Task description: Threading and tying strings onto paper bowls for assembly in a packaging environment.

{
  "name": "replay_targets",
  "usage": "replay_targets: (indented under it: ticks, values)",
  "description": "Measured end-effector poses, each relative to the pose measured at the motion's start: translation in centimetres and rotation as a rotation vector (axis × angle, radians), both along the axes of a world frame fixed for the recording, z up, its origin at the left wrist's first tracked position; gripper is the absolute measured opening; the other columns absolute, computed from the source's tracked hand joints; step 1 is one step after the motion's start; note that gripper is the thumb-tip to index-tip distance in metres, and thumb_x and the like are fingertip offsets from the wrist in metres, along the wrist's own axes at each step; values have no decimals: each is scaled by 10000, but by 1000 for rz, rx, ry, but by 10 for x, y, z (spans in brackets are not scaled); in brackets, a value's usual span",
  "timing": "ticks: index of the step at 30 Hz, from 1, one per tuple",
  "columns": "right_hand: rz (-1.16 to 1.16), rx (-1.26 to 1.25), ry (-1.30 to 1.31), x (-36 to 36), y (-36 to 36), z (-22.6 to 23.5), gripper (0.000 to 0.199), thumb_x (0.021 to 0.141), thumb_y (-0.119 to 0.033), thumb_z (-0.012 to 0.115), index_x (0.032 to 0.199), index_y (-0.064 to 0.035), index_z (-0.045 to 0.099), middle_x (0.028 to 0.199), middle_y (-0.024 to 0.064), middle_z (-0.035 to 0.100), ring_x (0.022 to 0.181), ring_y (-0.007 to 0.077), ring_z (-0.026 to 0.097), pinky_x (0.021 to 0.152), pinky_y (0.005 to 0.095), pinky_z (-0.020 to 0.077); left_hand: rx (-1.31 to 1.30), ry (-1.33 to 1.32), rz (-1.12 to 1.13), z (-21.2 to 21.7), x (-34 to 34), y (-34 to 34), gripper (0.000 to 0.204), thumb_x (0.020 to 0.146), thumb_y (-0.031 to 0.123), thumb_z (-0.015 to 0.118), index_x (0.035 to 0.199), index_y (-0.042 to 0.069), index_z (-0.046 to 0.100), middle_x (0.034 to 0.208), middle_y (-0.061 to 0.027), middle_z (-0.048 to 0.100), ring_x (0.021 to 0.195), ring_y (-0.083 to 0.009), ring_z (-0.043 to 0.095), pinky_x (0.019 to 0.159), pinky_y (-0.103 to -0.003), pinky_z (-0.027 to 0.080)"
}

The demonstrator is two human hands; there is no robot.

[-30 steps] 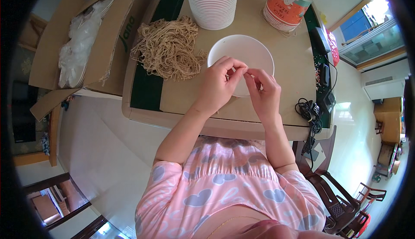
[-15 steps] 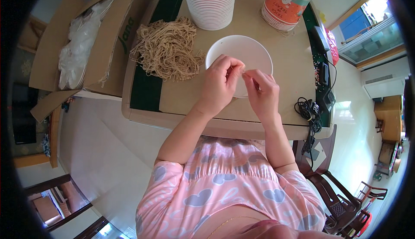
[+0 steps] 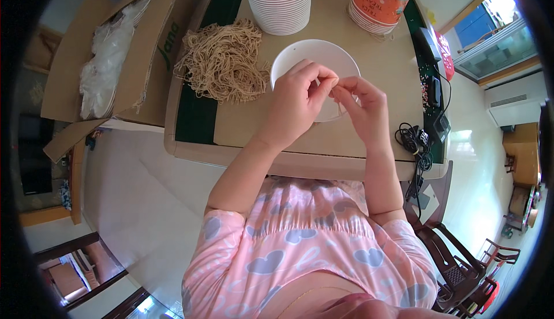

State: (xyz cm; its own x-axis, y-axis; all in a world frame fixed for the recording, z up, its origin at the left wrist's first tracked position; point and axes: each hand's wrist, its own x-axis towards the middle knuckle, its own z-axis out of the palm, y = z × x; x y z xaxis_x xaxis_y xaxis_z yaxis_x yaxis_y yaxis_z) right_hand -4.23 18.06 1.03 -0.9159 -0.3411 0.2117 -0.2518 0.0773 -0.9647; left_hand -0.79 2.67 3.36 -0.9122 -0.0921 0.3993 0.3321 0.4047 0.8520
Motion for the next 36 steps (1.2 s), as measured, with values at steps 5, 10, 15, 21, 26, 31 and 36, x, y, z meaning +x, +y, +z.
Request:
replay_targets:
  ticks: [5, 10, 15, 21, 26, 31, 36]
  values:
    - [141, -147, -82, -5, 8, 7, 99, 856, -5, 645, 951, 23, 644, 843, 20, 664, 786, 87, 622, 747, 231, 489, -17, 11, -53, 18, 0, 3, 58, 845, 41, 652, 867, 4, 614, 804, -89, 604, 612, -188, 594, 570, -298, 480]
    - [119, -193, -69, -5, 10, 3, 93, 841, 2, 653, 931, 18, 635, 834, 25, 660, 792, 90, 617, 733, 234, 484, -100, 17, -79, 22, 2, 6, 99, 835, 84, 670, 878, 11, 618, 823, -93, 599, 623, -200, 601, 579, -302, 482]
    - [45, -58, 174, -4, 17, -7, 77, 813, 2, 676, 883, 3, 644, 829, 31, 644, 800, 104, 585, 714, 261, 474, -333, -265, -158, 29, 12, -11, 170, 849, 170, 661, 808, 10, 619, 697, -87, 583, 584, -169, 567, 551, -301, 443]
    - [74, -18, 247, 9, 27, -8, 102, 770, -1, 714, 856, -17, 662, 849, 48, 602, 786, 154, 568, 705, 274, 466, 11, -382, -250, 36, 12, -4, 157, 876, 118, 628, 771, 5, 597, 631, -1, 529, 569, -46, 448, 520, -240, 376]
    - [16, 45, 306, 10, 32, -15, 125, 744, 50, 714, 815, 1, 625, 853, 52, 577, 787, 149, 550, 719, 270, 455, 247, -314, -338, 59, 16, 4, 131, 897, 106, 621, 800, 18, 623, 710, 45, 566, 656, -15, 446, 579, -184, 322]
    - [-12, 91, 288, 11, 31, -24, 133, 754, -10, 724, 868, -61, 679, 871, 54, 589, 840, 202, 570, 712, 308, 469, 297, -297, -364, 80, 24, 11, 123, 899, 104, 617, 811, 18, 620, 733, 29, 570, 671, -34, 474, 600, -187, 345]
    - [-29, 98, 339, 12, 27, -26, 158, 737, -4, 723, 869, -76, 676, 859, 58, 580, 848, 240, 564, 733, 347, 462, 255, -232, -384, 89, 29, 14, 90, 885, 63, 622, 827, -5, 609, 774, -3, 587, 725, -55, 525, 667, -192, 405]
